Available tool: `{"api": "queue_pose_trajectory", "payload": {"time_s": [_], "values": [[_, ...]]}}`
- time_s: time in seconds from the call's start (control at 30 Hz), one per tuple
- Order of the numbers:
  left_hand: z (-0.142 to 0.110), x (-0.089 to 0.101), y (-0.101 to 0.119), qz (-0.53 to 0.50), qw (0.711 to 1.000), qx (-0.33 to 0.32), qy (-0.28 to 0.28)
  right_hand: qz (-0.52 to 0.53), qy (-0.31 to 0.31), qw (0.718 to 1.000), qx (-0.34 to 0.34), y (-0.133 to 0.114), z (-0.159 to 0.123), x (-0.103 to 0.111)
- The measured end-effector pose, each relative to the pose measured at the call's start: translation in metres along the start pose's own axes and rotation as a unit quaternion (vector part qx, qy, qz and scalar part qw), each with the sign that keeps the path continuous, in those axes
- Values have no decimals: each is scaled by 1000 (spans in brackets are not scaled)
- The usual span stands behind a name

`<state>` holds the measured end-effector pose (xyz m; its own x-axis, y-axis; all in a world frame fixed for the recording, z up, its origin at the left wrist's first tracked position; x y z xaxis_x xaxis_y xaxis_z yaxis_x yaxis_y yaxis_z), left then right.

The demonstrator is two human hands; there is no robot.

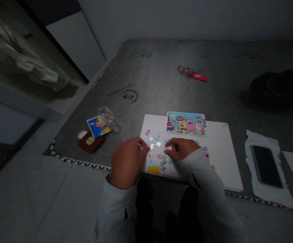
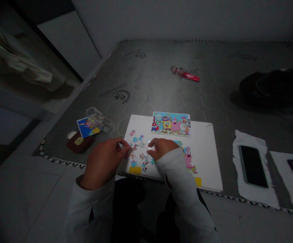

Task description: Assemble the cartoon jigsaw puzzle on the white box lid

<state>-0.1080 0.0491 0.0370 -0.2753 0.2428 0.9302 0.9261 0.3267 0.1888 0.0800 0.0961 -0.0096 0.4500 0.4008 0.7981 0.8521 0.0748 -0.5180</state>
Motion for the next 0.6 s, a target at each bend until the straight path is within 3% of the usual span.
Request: {"api": "queue_pose_trajectory", "payload": {"time_s": [0.37, 0.6], "values": [[0, 0, -3, -3, 1000, 2, 6, 6, 14, 999, 45, 4, 3, 0], [0, 0, -3, -13, 1000, 2, 8, 3, 5, 1000, -4, 4, 3, 1]]}}
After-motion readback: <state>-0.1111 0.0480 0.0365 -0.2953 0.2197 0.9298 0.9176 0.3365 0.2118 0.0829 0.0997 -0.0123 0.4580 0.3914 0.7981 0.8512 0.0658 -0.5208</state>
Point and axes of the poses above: each hand's wrist, its own z-axis towards the middle knuckle, its own x-axis out of the back of the hand, y = z × x, the point moved 1 cm from there along z, towards the middle knuckle, and after that the axes turned 4 degrees about z, right-handed, at the moved point
